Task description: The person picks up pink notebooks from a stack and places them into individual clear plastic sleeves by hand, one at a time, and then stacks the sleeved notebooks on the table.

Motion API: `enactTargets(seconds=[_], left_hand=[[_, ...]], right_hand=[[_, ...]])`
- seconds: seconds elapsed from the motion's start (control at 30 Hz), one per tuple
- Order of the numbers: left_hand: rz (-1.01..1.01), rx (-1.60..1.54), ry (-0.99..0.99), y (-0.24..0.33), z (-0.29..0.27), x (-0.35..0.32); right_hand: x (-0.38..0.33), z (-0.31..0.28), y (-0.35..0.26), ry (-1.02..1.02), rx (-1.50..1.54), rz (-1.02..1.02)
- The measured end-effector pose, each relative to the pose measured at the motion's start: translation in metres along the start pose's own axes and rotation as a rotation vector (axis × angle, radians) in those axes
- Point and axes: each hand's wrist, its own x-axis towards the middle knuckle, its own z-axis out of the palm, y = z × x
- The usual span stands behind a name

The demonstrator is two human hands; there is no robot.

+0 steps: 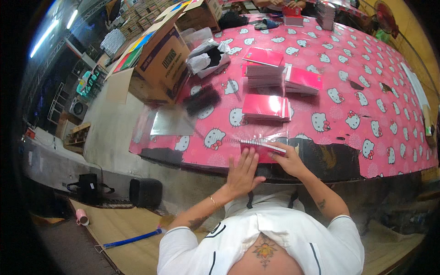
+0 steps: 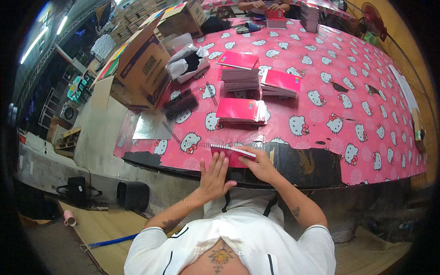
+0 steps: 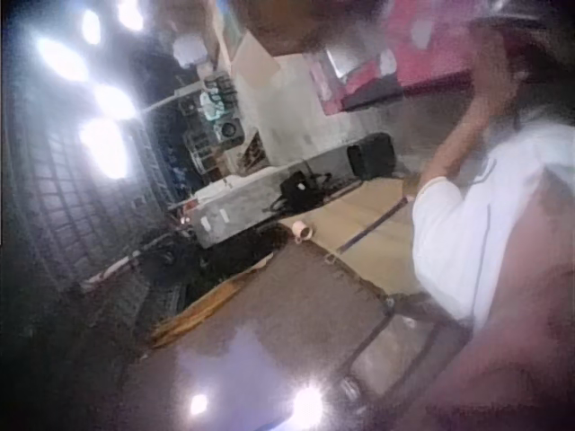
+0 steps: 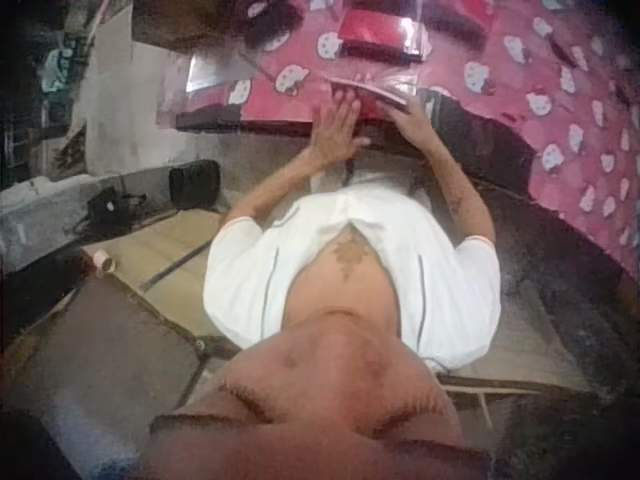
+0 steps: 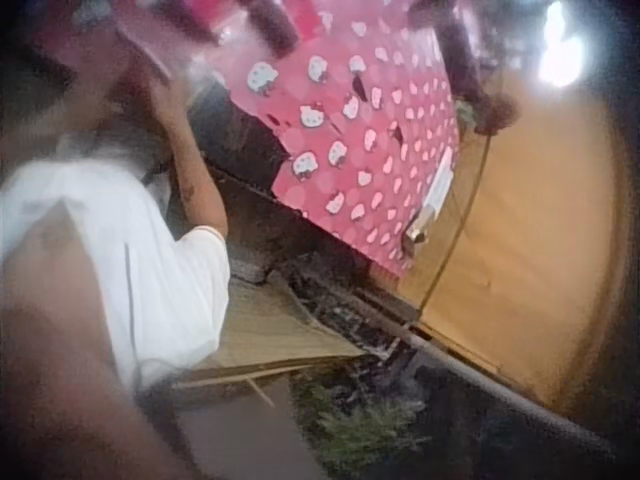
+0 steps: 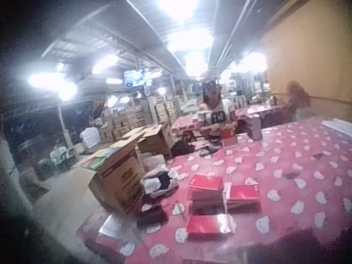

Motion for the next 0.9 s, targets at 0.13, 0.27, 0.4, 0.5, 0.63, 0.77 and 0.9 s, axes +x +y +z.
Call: enactTargets(seconds=[0.13,0.27,0.4,0.5,0.63,0.77,0.9], left_hand=[[-0.100,-0.097,-0.155,-0.026,-0.045,0.063],[-0.115,-0.178,-0.867,-0.029,-0.080,0.116],[-0.105,-0.094,-0.216,0.001,-0.012,0.036],[-0.024,-0.176,-0.176,0.022,0.017,-0.019],[-0.155,0.147,-0.099,-0.002,-0.008,0.068],[0.021,-0.231,-0.164,0.033,0.022,-0.022],[-0.124,0.174,-0.132,0.002,0.003,0.064]], right_hand=[[-0.001,-0.005,0.015,-0.149,-0.099,-0.018],[0.002,-0.005,0.028,-0.070,-0.149,-0.070],[0.000,0.002,0.031,-0.043,-0.093,-0.077],[0.004,-0.001,0.024,-0.095,-0.099,-0.070],[0.006,0.002,0.022,-0.109,-0.156,-0.101],[0.009,0.000,0.037,-0.102,-0.169,-0.137],[0.007,-0.003,0.025,-0.151,-0.155,-0.092]])
